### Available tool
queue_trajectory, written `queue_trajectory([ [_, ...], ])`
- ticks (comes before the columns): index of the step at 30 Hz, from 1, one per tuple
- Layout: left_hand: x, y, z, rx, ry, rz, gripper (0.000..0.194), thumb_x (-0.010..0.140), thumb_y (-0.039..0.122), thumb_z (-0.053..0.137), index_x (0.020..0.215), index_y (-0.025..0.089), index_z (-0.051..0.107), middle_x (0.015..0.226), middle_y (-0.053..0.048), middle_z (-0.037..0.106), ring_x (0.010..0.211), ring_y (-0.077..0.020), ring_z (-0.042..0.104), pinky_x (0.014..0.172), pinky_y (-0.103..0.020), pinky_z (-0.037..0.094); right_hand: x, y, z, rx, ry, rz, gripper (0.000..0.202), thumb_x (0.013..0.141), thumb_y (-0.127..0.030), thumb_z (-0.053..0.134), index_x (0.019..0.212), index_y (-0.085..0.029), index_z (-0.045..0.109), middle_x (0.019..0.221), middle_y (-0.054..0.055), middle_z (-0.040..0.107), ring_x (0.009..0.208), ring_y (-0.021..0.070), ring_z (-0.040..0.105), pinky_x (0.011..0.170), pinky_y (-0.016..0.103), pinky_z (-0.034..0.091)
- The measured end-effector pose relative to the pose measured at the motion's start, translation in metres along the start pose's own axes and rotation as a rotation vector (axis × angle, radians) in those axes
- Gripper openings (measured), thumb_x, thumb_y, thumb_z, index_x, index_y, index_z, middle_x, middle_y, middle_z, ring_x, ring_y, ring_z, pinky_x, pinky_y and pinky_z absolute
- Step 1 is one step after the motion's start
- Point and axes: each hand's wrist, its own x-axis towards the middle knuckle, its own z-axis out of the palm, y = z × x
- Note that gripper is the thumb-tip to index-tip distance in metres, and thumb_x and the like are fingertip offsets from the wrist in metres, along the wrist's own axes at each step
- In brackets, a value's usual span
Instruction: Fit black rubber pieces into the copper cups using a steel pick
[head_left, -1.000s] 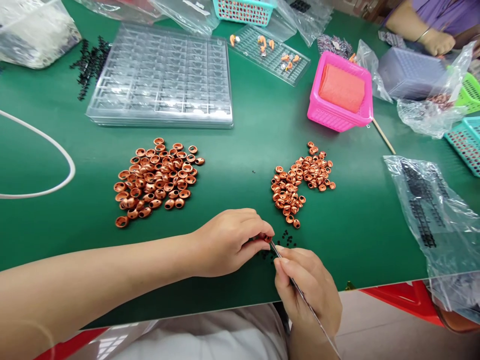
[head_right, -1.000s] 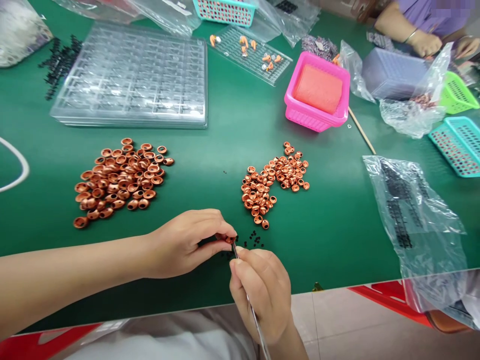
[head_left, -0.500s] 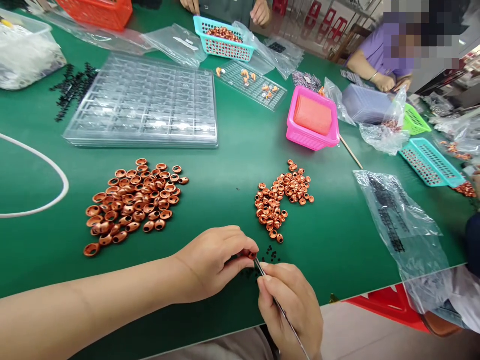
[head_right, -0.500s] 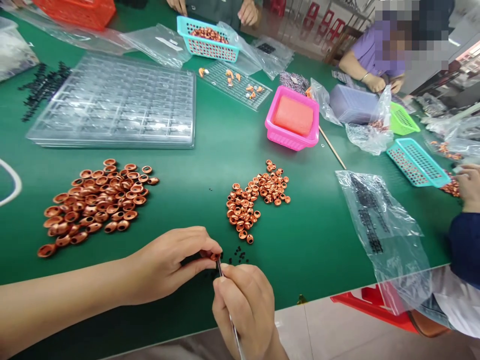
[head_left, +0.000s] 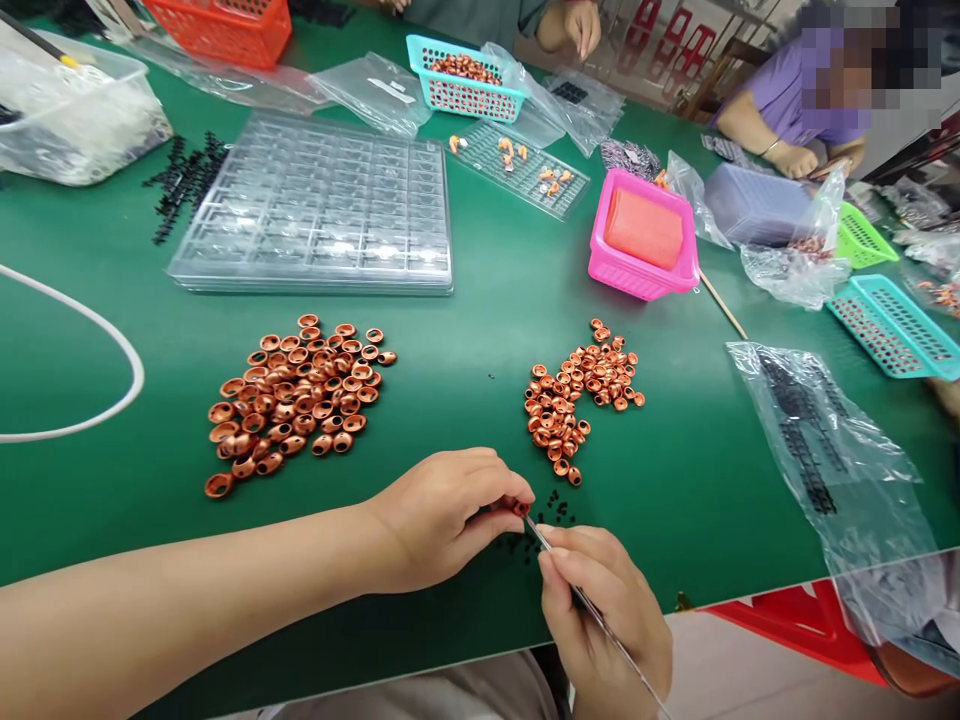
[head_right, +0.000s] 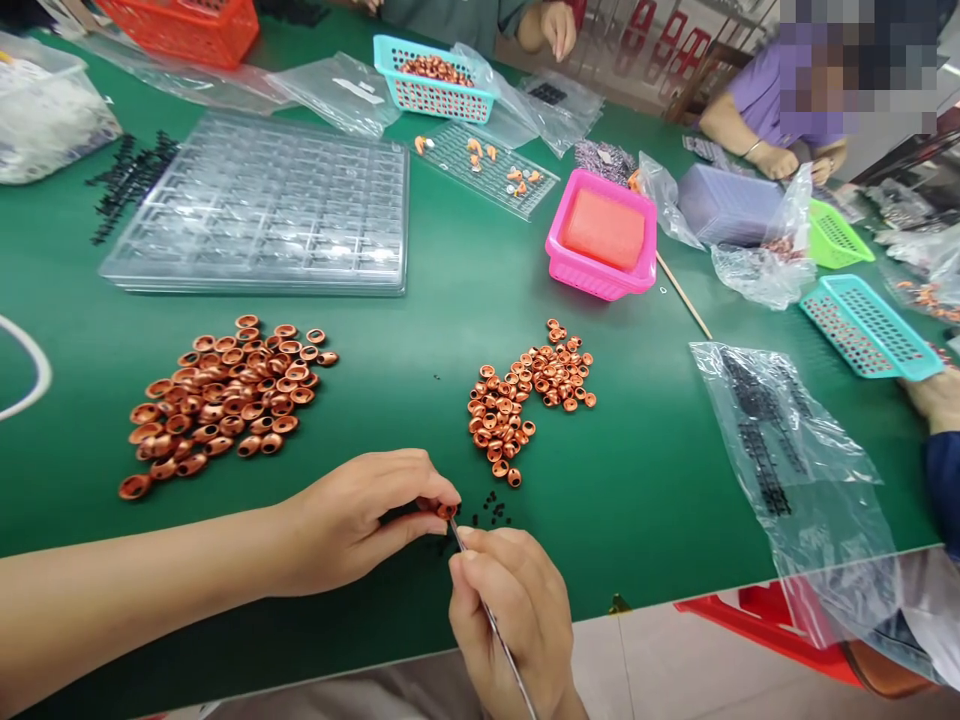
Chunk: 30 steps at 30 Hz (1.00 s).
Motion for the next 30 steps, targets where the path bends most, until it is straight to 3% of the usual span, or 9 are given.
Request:
queue_trajectory([
  [21,0.0003,0.0004,0.0002,-0.006,-0.005,0.039,0.010,0.095,0.011,0.054,0.101,0.014,0.061,0.085,-0.004,0.068,0.075,-0.0146,0.056,0.070,-0.024,0.046,-0.0011,0.0002,-0.0001,0.063,-0.023,0.054,0.039,0.078,0.005,0.067,0.110,-0.016,0.062,0.104,0.008,0.072,0.093,0.0179,0.070,0.080,0.036,0.060],
  [30,-0.0009,0.0024,0.0008,0.100,-0.058,0.084,0.016,0.097,0.010,0.044,0.095,0.008,0.061,0.079,-0.007,0.062,0.071,-0.0162,0.053,0.063,-0.025,0.044,0.0007,-0.0001,-0.0010,0.128,-0.036,0.134,0.032,0.081,0.003,0.064,0.105,-0.018,0.064,0.101,0.006,0.074,0.090,0.0178,0.071,0.078,0.036,0.061],
])
